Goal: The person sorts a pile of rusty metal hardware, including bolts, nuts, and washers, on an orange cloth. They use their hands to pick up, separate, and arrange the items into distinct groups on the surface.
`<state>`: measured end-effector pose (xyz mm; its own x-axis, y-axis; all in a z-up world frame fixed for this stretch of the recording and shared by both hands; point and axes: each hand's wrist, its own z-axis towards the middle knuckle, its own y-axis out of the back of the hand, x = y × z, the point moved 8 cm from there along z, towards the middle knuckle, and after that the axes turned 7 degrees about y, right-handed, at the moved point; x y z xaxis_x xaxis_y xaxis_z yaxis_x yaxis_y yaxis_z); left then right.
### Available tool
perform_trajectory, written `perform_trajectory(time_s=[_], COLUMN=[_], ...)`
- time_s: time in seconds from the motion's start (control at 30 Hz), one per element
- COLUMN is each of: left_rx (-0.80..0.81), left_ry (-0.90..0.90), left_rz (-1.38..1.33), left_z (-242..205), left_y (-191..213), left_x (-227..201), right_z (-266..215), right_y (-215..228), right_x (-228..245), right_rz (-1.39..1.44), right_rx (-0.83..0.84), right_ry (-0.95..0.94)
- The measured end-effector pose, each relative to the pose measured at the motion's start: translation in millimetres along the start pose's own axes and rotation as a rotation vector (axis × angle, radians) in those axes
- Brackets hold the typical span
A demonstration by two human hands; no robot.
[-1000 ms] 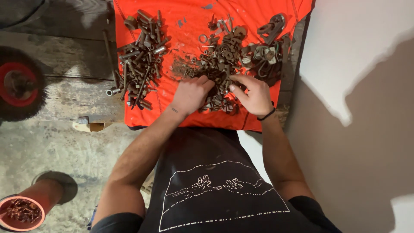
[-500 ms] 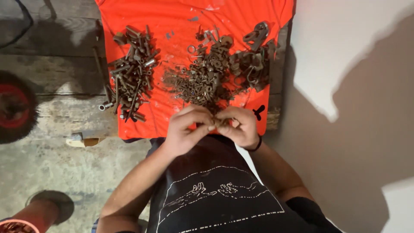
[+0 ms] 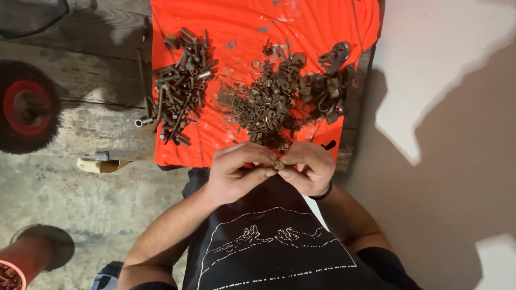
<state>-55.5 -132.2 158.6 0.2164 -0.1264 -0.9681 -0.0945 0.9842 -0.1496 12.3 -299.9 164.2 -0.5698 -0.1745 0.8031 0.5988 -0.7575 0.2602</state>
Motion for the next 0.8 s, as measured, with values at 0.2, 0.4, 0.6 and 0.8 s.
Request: perform_trajectory(time_s=[0.2, 0.4, 0.6, 0.8], left_rx=[-0.005, 0.025, 0.062, 0.169], left_ry=[-0.015, -0.145, -0.004, 0.01], left_rz=[0.049, 0.169, 0.083, 0.067], left_z=[1.5, 3.2, 8.2, 4.0], left_y=[2.2, 1.1, 3.1, -3.2], left_x=[-6.8, -16.7, -11.7, -12.2], right_z=[2.7, -0.6, 9.0, 20.5], right_y=[-3.6, -0.9, 2.3, -1.7], right_x=[-3.2, -4.9, 3.5, 41.4], right_rz=[-0.005, -0.048, -0.122, -0.264], right_rx=[0.062, 0.043, 0.024, 0.118], right_ry=[-0.05, -0.038, 0.125, 0.555])
